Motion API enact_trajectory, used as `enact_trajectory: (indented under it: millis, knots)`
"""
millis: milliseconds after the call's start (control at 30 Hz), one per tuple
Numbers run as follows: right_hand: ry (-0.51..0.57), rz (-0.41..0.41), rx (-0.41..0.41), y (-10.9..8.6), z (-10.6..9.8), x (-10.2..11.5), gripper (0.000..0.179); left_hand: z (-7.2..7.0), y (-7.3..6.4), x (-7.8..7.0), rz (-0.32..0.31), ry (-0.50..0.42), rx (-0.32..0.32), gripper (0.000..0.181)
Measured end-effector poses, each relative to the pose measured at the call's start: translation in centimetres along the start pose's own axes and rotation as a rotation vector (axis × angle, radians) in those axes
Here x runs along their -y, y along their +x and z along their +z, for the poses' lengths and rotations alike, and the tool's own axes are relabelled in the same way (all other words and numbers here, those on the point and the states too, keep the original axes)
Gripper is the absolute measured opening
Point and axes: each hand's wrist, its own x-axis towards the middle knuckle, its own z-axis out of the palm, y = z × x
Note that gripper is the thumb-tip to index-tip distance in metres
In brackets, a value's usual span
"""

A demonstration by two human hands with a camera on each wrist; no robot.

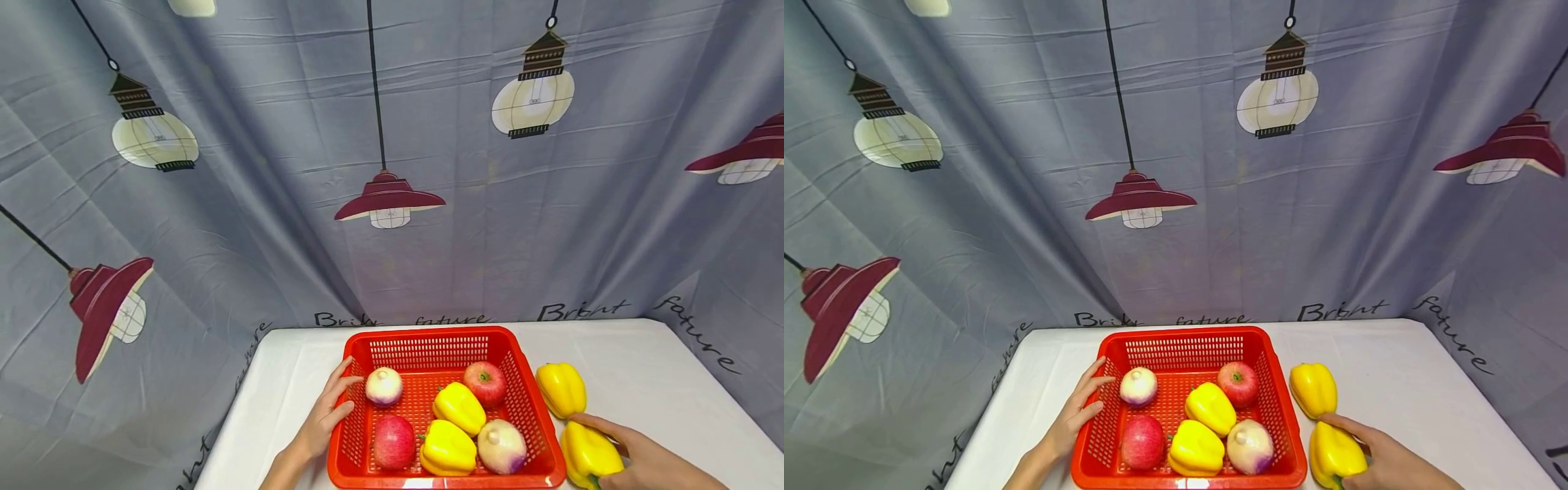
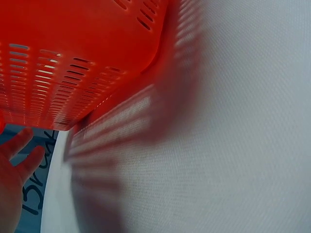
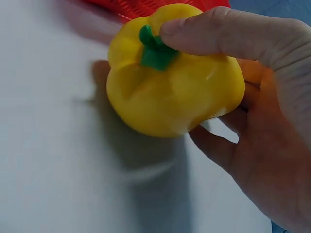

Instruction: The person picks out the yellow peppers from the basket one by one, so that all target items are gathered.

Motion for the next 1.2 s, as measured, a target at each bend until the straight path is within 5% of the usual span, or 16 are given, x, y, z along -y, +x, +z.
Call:
enact_trajectory:
  millis: [333,833,1067,1200]
  knots:
    - [0.264,-0.075,0.160,1.4,0.3,-0.4,0.083,0.0,0.1,-0.2,0.007,-0.014,0.001,0.037]
    - [0.300,-0.052,0.130,1.6,0.6,-0.7,0.078,0.0,0.0,0.0,-0.013,0.028,0.005,0.038]
    - [0.270,-0.180,0.138,1.1,0.4,-0.9,0.057,0.0,0.0,0.2,-0.010,0.011,0.002,0.038]
    - [0.224,-0.170,0.107,0.8,0.2,-1.2,0.058,0.1,0.0,0.3,-0.009,0.004,0.003,0.037]
